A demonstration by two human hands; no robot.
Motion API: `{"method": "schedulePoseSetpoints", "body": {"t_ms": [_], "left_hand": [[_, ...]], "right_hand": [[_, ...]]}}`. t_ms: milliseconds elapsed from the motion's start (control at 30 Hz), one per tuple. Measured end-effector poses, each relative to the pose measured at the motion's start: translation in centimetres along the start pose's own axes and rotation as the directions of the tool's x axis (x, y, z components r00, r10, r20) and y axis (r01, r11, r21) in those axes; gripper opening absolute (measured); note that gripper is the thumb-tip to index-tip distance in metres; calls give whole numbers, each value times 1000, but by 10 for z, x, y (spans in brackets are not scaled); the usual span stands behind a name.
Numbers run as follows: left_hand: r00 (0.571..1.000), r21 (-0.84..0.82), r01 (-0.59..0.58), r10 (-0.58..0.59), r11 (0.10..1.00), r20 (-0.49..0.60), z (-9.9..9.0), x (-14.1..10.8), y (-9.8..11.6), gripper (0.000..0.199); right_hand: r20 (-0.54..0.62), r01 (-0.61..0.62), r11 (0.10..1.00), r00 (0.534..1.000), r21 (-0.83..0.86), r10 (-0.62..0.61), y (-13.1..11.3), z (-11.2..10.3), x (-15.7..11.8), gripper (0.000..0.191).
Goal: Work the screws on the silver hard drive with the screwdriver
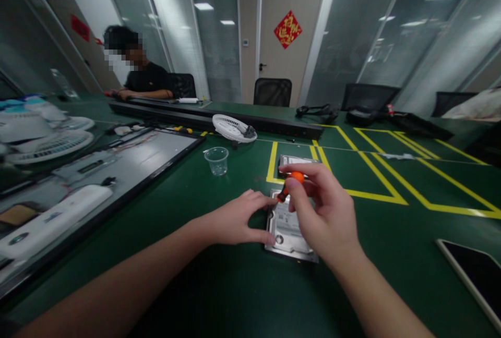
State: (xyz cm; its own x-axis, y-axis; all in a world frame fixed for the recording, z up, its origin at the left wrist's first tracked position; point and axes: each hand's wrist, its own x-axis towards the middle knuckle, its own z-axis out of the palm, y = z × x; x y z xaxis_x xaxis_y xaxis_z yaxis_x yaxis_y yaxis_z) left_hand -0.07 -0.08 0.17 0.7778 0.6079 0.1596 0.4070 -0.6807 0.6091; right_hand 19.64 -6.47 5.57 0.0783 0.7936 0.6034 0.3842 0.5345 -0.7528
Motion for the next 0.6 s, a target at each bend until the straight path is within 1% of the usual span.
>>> {"method": "schedulePoseSetpoints", "body": {"t_ms": [67, 133, 200, 267, 367, 467, 600], "left_hand": [[1000, -5, 0, 0, 1000, -2, -1, 0, 1, 86], [1000, -10, 3, -3, 1000, -7, -1, 0, 1, 86], [1000, -13, 7, -7, 1000, -7, -1, 0, 0, 87], [1000, -15, 4, -4, 1000, -7, 0, 0, -1, 87], [1000, -14, -6, 6, 1000, -14, 1, 0, -3, 84], [1000, -12, -9, 9, 1000, -19, 1, -1, -2, 83], [1000, -12, -4, 4, 1000, -11, 0, 0, 0, 85]], "right_hand": [[-31, 0, 1000, 1000, -6, 0, 0, 1, 0, 16], [-28, 21, 1000, 999, 5, -21, 2, 0, -1, 22], [9, 44, 999, 999, 0, -44, 5, -1, -1, 24], [51, 55, 998, 997, -11, -54, 8, -4, -1, 22], [85, 36, 999, 996, 21, -37, 9, -5, -1, 25], [84, 16, 998, 996, 60, -21, 7, -4, -1, 27], [39, 10, 999, 999, 36, -11, 3, -2, 0, 20]]}}
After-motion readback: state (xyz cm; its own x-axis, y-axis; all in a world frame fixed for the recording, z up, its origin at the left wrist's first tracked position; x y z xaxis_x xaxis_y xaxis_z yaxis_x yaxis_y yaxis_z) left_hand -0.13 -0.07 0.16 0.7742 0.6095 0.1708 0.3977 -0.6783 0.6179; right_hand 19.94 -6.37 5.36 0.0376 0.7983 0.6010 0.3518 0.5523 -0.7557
